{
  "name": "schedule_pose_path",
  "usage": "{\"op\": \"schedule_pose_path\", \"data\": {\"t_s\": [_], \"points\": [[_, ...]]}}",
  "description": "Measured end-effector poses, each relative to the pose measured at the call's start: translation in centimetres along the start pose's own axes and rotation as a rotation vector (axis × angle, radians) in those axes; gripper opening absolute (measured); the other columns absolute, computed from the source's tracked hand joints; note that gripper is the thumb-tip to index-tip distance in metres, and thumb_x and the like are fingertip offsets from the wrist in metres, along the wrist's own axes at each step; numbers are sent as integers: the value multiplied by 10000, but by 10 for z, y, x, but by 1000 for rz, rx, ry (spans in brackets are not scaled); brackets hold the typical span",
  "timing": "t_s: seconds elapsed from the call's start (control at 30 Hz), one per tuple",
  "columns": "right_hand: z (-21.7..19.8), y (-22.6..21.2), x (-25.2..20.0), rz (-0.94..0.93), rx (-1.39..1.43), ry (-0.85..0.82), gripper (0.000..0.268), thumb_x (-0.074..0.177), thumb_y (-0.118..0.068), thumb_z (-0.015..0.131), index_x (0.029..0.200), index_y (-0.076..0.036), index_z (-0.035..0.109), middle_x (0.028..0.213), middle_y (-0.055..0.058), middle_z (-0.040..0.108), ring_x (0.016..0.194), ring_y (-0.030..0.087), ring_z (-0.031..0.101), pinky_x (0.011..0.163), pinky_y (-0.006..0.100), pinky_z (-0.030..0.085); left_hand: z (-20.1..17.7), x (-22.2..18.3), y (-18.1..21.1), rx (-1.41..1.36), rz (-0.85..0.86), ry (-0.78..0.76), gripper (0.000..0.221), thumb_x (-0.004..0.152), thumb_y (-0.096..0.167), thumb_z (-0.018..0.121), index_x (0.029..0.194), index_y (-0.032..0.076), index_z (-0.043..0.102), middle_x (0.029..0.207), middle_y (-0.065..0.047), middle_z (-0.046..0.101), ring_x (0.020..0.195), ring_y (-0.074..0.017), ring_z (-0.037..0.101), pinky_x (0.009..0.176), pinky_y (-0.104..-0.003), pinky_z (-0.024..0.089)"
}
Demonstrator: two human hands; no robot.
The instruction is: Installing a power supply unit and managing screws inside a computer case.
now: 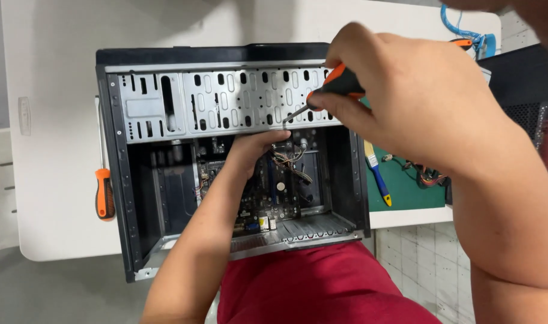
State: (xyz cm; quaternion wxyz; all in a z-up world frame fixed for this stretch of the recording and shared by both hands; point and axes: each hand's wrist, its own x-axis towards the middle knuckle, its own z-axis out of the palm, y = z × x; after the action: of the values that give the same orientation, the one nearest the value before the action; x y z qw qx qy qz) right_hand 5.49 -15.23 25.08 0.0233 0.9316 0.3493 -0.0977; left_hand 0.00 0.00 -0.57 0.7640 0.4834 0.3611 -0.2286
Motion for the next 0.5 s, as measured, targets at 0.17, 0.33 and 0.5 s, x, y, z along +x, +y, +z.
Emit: {"op": "schedule_pose_path", "data": {"t_s": [0.17,0.33,0.5], "points": [[-13,1,-1,-151,118,-26,580,824,-57,679,1349,-7,438,1368,242,446,906,435,643,445,554,488,-1,3,-5,15,-6,-32,623,622,186,857,1229,123,733,1236,-24,771,1271,-181,686,1110,-338,500],[12,21,-2,-94,-347,111,458,1114,-536,768,1069,-106,618,1012,84,658,850,353,651,510,482,467,-2,-4,4,39,-6,-24,999,572,310,853,1489,114,508,1494,-68,609,1422,-273,541,1187,-432,444],[-11,6,3,-174,58,-52,455,857,-155,729,1272,-49,576,1179,173,633,978,437,615,668,562,480,2,-6,5,52,-64,-15,665,587,322,835,1195,65,748,1364,-84,716,1353,-215,621,1186,-338,455]]}}
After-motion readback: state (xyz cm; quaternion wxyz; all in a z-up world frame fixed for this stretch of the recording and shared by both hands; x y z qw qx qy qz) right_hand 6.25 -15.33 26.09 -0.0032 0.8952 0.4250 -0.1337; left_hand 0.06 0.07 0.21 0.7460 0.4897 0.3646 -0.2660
